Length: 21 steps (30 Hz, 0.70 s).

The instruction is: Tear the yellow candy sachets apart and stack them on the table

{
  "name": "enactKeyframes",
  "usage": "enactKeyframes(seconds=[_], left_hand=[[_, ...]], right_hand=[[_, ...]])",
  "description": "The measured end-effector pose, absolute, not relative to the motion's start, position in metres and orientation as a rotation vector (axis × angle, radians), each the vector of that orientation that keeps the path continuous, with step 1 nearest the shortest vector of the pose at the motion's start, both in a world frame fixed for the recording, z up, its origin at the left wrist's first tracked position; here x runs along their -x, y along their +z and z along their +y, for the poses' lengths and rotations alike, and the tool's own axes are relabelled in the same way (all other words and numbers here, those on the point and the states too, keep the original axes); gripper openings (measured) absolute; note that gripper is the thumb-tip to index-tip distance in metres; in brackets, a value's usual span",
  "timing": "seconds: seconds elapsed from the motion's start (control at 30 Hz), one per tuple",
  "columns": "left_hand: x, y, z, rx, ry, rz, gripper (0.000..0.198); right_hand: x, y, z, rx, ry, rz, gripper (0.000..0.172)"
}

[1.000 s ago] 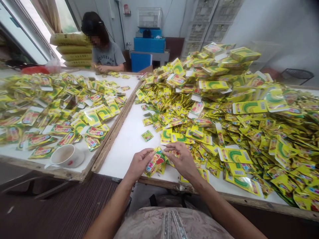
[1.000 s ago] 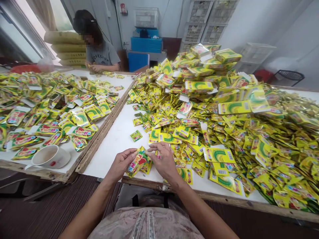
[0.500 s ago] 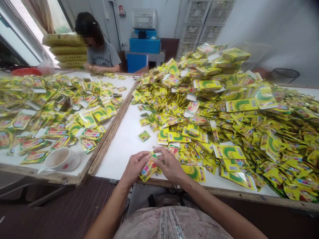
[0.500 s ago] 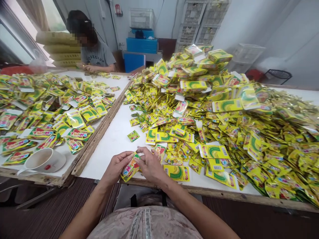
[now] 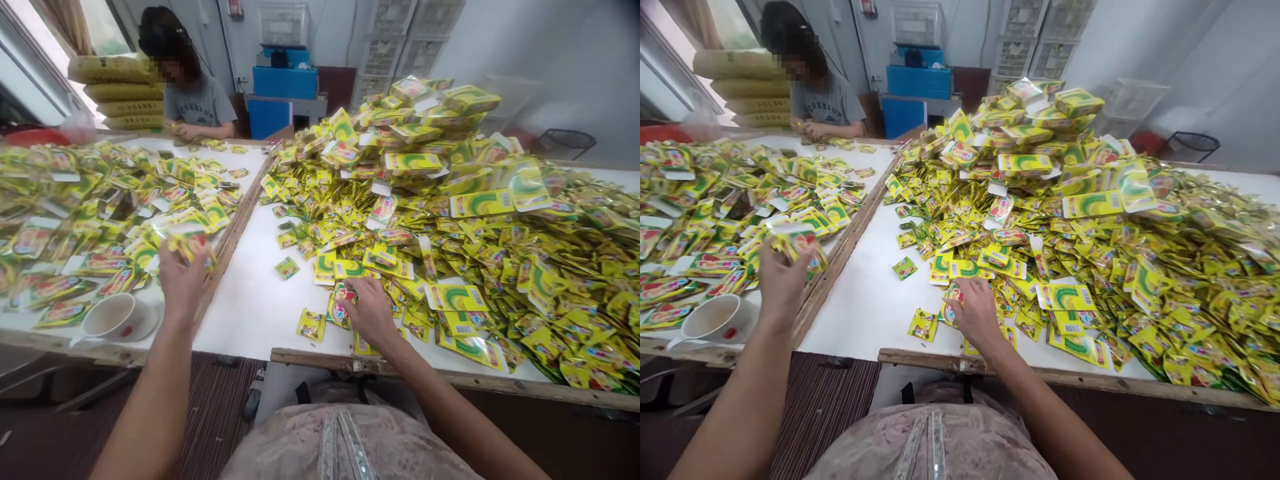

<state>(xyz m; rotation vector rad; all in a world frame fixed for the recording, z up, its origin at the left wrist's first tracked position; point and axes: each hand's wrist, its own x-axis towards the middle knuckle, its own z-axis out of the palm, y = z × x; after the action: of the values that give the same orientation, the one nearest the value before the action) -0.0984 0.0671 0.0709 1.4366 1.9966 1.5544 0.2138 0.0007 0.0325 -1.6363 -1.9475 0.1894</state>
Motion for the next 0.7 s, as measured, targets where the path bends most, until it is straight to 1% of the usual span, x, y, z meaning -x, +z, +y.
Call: enactKeyframes(seconds=[0.03, 0.07, 0.1, 0.13, 0.17, 0.2, 0.33, 0.4, 0.43, 0.5, 0.63, 0.7], left_hand=[[0.105, 0.078, 0.072, -1.462, 1.669, 2.159, 0.084], [0.108, 0.082, 0.074, -1.494, 1.721, 2.283, 0.091], [0.105, 0.083, 0.074, -1.532, 1.707, 2.366, 0.092], [0.099, 0.079, 0.071, -1.602, 1.625, 2.391, 0.086], [0.089, 0.073, 0.067, -1.665, 1.517, 2.364, 0.075], [0.078, 0.064, 0.062, -1.733, 1.372, 2.290, 0.059], [0.033, 0.029, 0.059, -1.796, 0.927, 2.094, 0.032], [0.018, 0.022, 0.071, -1.837, 0.761, 2.107, 0.029], [0.012, 0.021, 0.079, -1.860, 0.688, 2.124, 0.030], [0.001, 0.021, 0.098, -1.903, 0.566, 2.126, 0.034], [-0.015, 0.014, 0.123, -1.971, 0.425, 1.997, 0.043], [-0.018, 0.007, 0.126, -1.963, 0.381, 1.975, 0.044]], right_hand=[[-0.219, 0.029, 0.001, 1.709, 0.121, -2.020, 0.035], [-0.223, 0.026, 0.000, 1.771, 0.060, -2.083, 0.044], [-0.224, 0.023, -0.001, 1.819, 0.008, -2.126, 0.050], [-0.222, 0.021, -0.002, 1.853, -0.036, -2.145, 0.053], [-0.219, 0.020, -0.003, 1.870, -0.071, -2.148, 0.052], [-0.214, 0.019, -0.004, 1.865, -0.096, -2.153, 0.050], [-0.185, 0.018, -0.006, 1.616, -0.063, -2.367, 0.033], [-0.172, 0.015, -0.006, 1.492, -0.039, -2.524, 0.026], [-0.168, 0.012, -0.005, 1.476, -0.044, -2.570, 0.025], [-0.163, 0.009, -0.003, 1.497, -0.059, -2.599, 0.028], [-0.163, 0.005, 0.001, 1.503, -0.062, -2.524, 0.044], [-0.166, 0.003, 0.003, 1.443, -0.083, -2.490, 0.044]])
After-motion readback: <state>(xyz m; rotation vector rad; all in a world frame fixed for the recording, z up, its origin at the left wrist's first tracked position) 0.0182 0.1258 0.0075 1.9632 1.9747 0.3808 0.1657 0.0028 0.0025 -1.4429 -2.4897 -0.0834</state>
